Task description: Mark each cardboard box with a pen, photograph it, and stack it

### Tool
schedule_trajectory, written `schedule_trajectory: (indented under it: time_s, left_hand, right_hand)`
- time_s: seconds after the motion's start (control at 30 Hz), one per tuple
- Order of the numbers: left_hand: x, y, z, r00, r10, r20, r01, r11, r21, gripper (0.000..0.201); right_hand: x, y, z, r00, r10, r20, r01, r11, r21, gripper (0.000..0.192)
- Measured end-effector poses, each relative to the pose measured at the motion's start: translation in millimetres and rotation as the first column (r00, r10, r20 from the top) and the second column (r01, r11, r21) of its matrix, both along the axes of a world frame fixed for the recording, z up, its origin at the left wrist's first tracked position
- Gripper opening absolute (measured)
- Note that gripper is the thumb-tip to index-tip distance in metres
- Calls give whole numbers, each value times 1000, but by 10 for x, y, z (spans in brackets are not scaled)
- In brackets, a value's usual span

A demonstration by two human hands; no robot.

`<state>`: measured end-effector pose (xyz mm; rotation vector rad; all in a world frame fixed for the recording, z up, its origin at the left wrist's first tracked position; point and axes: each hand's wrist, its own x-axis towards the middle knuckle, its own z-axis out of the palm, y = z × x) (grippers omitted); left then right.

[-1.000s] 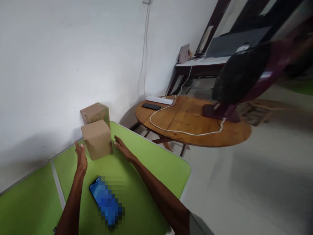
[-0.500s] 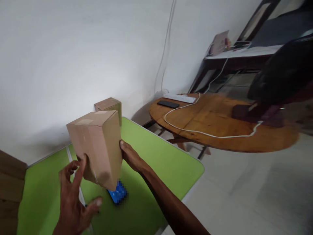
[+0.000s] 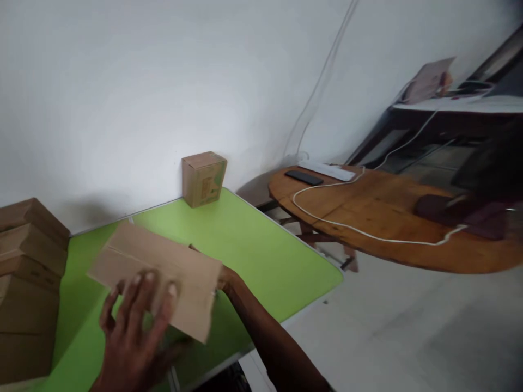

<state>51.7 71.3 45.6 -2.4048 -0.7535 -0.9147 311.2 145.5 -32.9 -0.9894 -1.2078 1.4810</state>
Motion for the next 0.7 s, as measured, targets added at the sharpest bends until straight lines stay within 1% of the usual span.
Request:
schedule_trajectory:
  time_s: [0.07, 0.1, 0.13, 0.2, 0.27, 0.33, 0.37, 0.4, 0.43, 0.5, 0.53, 0.6, 0.63, 0.7]
  left_hand:
    - [-116, 87, 76, 991, 112, 68, -112, 994, -14, 96]
    - [-174, 116, 87, 984, 146, 100, -143, 989, -33, 93]
    - [-233, 133, 80, 978, 163, 131, -156, 986, -59, 90]
    - [-348, 126, 24, 960, 187, 210, -167, 980, -112, 83]
    - [-460, 80, -55, 909, 261, 324, -209, 960, -188, 73]
    - [-554, 24, -110, 820, 377, 430, -259, 915, -309, 62]
    - [-590, 1, -117, 769, 434, 469, -271, 886, -376, 59]
    - [-616, -14, -107, 719, 487, 496, -273, 854, -443, 58]
    - [-631, -20, -83, 670, 533, 517, -258, 819, -512, 61]
    - [-629, -3, -4, 589, 604, 537, -181, 746, -641, 71]
    - [-615, 17, 40, 567, 634, 526, -133, 701, -701, 75]
    - [-573, 67, 106, 558, 675, 483, -58, 612, -789, 82]
    - [-551, 91, 119, 563, 686, 461, -41, 580, -813, 83]
    - [-520, 129, 95, 565, 701, 434, -30, 543, -839, 84]
  right_hand:
    - [-59, -41, 6, 994, 99, -43, -101, 994, -51, 105]
    - [-81, -68, 16, 986, 145, -85, -151, 986, -65, 112]
    - [-99, -99, 31, 975, 180, -130, -189, 980, -58, 117]
    - [-129, -168, 71, 952, 229, -202, -235, 972, -3, 117]
    - [-168, -241, 123, 936, 287, -203, -277, 958, 74, 114]
    - [-240, -319, 189, 935, 333, -124, -318, 939, 129, 119]
    - [-291, -359, 227, 945, 319, -68, -307, 941, 145, 121]
    - [-352, -399, 266, 962, 274, -11, -269, 951, 155, 115]
    - [-417, -438, 305, 978, 206, 39, -210, 964, 163, 101]
    - [-547, -507, 371, 994, 58, 94, -73, 983, 166, 66]
    - [-602, -534, 392, 995, 13, 98, -29, 987, 159, 57]
    - [-680, -572, 402, 997, -31, 68, 22, 991, 135, 52]
    - [-701, -584, 389, 997, -50, 50, 44, 991, 127, 51]
    - [-717, -602, 337, 995, -89, 46, 83, 989, 122, 53]
